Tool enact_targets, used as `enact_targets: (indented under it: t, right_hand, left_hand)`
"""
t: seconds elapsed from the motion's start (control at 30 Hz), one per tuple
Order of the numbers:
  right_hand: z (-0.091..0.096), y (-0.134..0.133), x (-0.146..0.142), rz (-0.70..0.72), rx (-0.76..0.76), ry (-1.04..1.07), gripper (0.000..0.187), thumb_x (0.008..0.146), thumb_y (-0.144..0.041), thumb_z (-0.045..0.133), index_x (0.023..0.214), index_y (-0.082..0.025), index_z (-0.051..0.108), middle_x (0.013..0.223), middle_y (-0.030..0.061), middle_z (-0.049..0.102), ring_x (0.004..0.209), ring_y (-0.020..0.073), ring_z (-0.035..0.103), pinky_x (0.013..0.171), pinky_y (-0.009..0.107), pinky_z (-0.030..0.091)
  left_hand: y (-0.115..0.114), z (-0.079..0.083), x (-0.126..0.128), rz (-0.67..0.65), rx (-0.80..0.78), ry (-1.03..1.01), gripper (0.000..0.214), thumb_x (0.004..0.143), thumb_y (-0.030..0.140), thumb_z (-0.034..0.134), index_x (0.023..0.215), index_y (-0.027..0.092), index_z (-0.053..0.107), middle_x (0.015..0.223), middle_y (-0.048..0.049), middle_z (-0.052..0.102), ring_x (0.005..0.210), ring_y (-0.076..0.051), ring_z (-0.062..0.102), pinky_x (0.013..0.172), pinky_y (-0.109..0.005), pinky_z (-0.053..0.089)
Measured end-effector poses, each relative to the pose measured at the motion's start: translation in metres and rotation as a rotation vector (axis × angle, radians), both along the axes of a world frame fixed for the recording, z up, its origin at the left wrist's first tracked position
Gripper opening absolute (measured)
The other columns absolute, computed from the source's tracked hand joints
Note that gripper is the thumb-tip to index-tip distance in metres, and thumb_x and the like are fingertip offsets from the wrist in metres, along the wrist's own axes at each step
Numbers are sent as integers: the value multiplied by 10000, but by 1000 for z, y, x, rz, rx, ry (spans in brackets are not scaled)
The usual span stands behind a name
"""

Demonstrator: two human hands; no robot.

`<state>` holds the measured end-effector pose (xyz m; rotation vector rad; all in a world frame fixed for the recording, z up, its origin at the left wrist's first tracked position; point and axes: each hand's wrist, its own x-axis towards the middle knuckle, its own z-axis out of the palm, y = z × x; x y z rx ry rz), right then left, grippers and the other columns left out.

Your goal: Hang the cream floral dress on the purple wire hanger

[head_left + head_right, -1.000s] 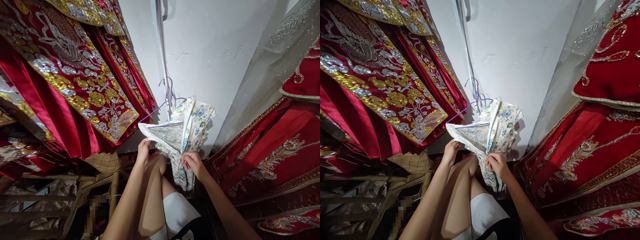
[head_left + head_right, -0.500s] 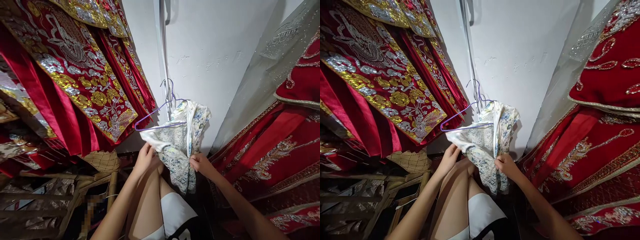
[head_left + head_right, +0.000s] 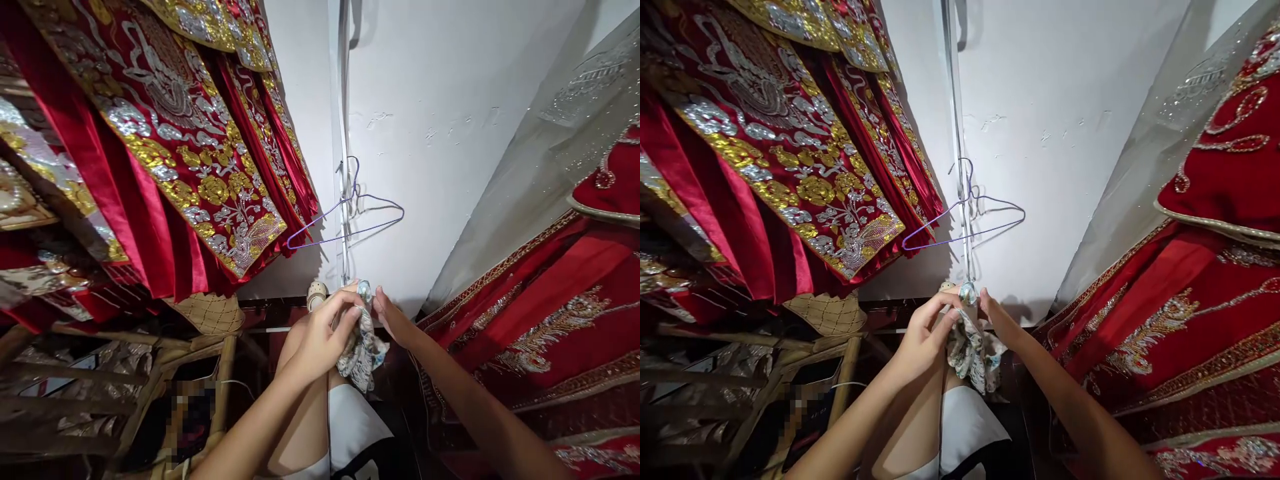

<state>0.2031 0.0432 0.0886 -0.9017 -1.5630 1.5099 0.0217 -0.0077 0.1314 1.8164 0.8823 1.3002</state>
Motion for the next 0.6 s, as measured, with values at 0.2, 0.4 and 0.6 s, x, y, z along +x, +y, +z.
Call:
enact_targets:
  t: [0.2,0.4,0.6]
  right_hand:
    - [59,0,-23,282,-258,158,720,738,-897,535,914,-217,694,814,89,716,822,274,685,721,375,544]
    - [84,43,5,229,153,-209,213,683,-297,780,828,-175,682,758,7,670,680,165,609,633,258,478]
    - [73,98,11,-454,595,-214,342,732,-212,608,1068,-213,673,1120,66,711,1089,252,639,969,374,496]
  left_hand:
    - [11,-7,-18,16,69,5,440,1074,453,392,1466,262,453,1525,-137,509,1454,-270,466,1224,-441,353]
    - [42,-17,-23,-94,-47,189,406,985,417,589,1334,209,584,1260,-93,697,1147,-274,656,1007,-375,505]
    - [44,-11,-35,27,-71,377,262,953,421,574,898,174,644,784,2,626,726,-173,545,686,-257,417]
